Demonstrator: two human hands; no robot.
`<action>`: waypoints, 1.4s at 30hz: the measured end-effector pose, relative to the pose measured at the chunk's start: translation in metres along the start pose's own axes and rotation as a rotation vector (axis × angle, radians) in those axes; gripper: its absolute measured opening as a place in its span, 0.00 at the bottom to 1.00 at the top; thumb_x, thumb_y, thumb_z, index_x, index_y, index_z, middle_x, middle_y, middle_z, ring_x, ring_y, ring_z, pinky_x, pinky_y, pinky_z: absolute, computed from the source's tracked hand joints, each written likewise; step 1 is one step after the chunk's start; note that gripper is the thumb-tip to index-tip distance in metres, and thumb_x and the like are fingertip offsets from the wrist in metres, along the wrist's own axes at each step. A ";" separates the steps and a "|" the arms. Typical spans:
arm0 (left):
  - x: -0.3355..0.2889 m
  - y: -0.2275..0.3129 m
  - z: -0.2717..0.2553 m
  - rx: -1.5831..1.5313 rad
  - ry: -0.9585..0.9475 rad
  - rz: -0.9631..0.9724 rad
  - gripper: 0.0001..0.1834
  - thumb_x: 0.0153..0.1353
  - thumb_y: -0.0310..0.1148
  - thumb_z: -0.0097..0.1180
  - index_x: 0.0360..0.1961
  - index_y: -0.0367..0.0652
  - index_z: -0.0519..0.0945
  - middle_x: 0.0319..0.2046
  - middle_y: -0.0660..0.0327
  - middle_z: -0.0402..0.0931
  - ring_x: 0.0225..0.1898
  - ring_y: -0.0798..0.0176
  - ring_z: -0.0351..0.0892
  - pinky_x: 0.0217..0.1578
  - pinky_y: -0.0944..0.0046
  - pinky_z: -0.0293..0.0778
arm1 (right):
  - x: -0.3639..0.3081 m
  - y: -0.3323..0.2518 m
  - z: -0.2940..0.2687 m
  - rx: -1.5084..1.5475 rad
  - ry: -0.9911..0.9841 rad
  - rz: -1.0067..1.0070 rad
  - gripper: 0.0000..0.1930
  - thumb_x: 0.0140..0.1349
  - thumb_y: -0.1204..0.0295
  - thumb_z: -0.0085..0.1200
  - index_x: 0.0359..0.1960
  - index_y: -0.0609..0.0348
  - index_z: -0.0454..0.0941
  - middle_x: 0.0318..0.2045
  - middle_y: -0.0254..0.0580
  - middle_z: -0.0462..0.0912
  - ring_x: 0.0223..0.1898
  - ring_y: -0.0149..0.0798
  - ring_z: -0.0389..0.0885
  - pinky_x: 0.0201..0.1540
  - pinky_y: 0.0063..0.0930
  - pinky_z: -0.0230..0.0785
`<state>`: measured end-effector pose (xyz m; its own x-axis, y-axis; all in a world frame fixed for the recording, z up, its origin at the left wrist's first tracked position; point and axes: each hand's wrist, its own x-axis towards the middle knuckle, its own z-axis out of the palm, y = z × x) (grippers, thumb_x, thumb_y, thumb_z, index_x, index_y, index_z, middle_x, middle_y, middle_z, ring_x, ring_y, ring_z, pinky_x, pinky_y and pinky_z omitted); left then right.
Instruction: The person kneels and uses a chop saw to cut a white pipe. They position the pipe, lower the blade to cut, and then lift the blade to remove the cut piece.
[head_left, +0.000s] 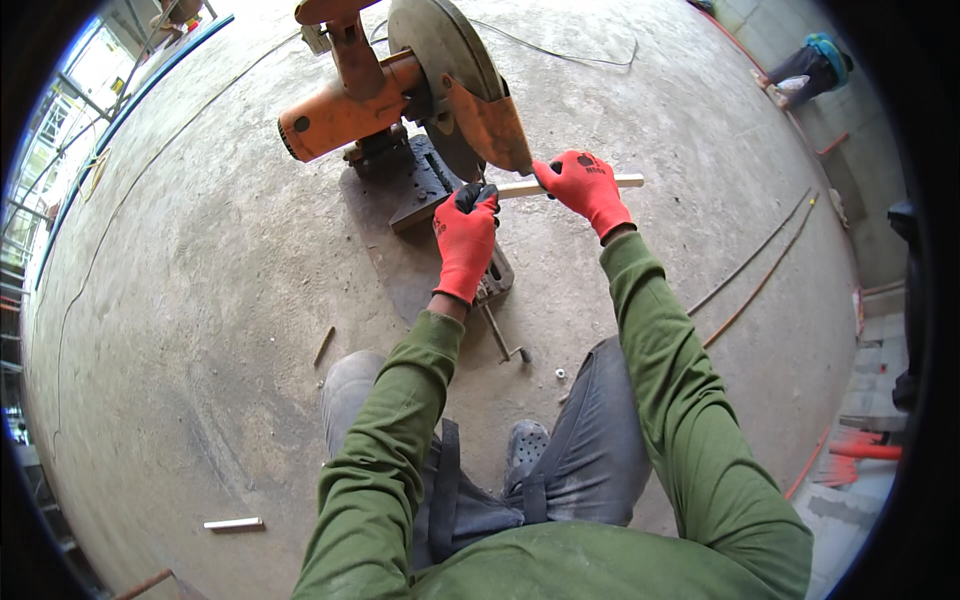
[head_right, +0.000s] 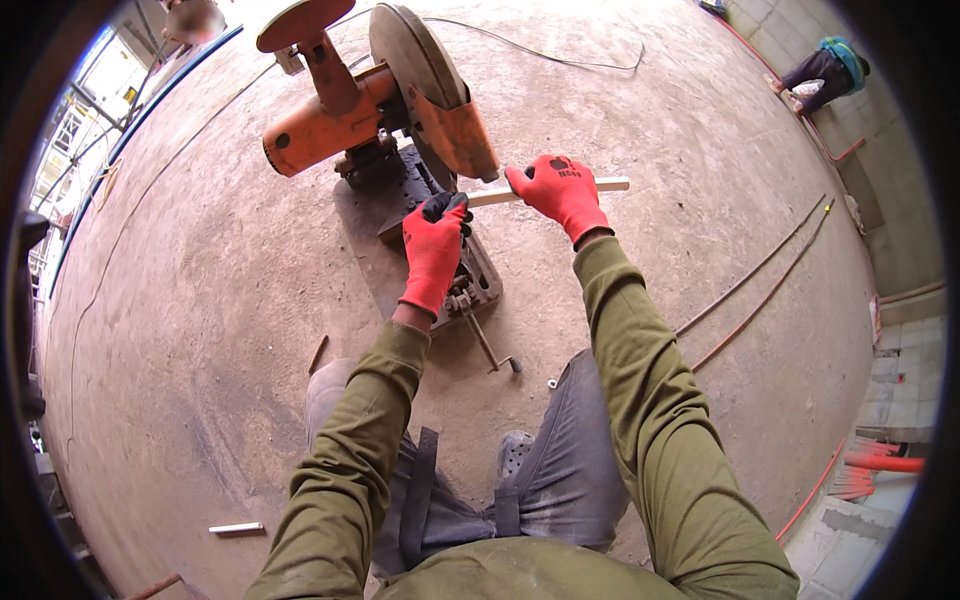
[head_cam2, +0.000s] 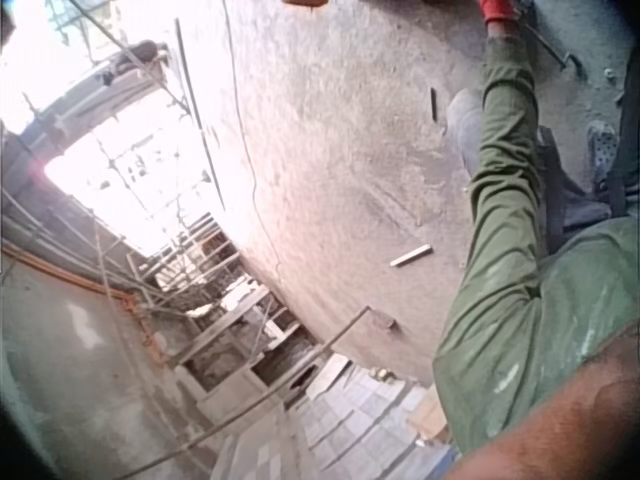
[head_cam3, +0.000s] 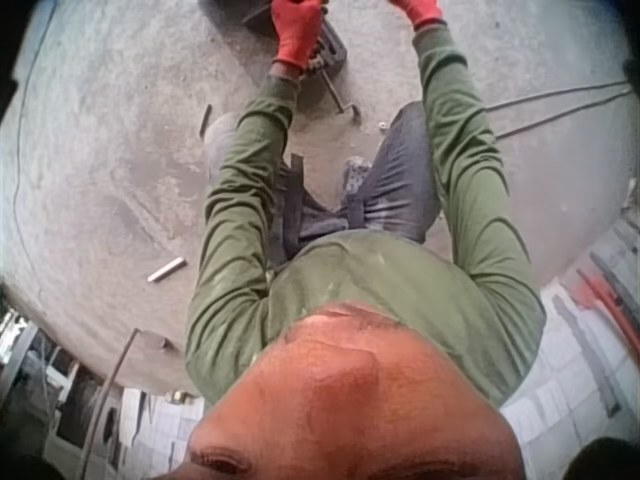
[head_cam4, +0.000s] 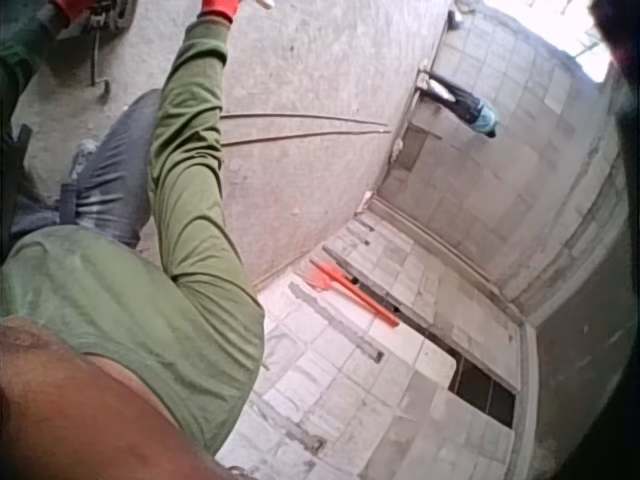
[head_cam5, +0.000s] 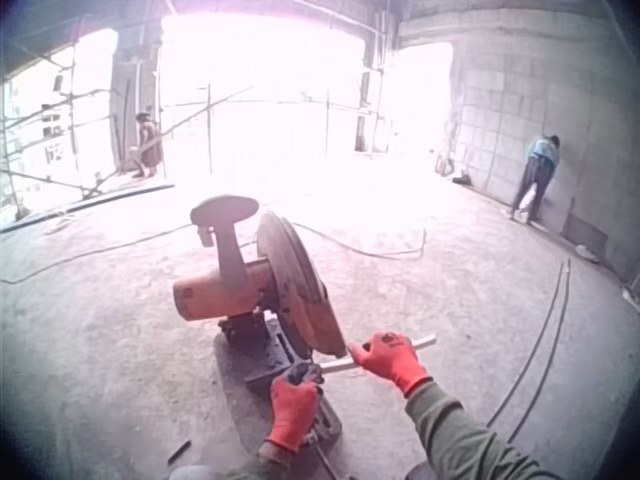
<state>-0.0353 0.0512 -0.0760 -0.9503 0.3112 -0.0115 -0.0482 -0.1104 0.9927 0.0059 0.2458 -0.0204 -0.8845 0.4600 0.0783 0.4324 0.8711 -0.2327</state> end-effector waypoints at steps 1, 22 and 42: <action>0.000 0.001 0.000 0.014 0.006 0.003 0.11 0.69 0.33 0.64 0.43 0.34 0.87 0.27 0.68 0.82 0.28 0.77 0.72 0.30 0.72 0.68 | 0.000 0.000 0.001 0.009 -0.015 0.011 0.27 0.65 0.44 0.51 0.24 0.53 0.88 0.26 0.49 0.87 0.35 0.55 0.86 0.43 0.44 0.76; 0.000 -0.003 0.000 0.172 0.067 0.141 0.12 0.64 0.34 0.66 0.34 0.33 0.82 0.20 0.55 0.76 0.25 0.70 0.69 0.32 0.62 0.70 | -0.002 0.007 0.019 0.206 -0.168 0.081 0.29 0.64 0.41 0.49 0.25 0.51 0.90 0.25 0.45 0.88 0.34 0.51 0.88 0.46 0.41 0.76; -0.027 0.021 0.004 0.280 0.033 0.138 0.13 0.64 0.34 0.67 0.32 0.34 0.82 0.20 0.55 0.78 0.22 0.69 0.68 0.28 0.61 0.68 | -0.010 0.029 0.047 0.503 -0.272 0.076 0.28 0.67 0.45 0.55 0.24 0.58 0.88 0.16 0.36 0.81 0.19 0.29 0.75 0.26 0.29 0.67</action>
<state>-0.0097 0.0440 -0.0543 -0.9518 0.2798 0.1259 0.1637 0.1161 0.9796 0.0194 0.2580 -0.0732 -0.8962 0.3994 -0.1930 0.4187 0.6181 -0.6653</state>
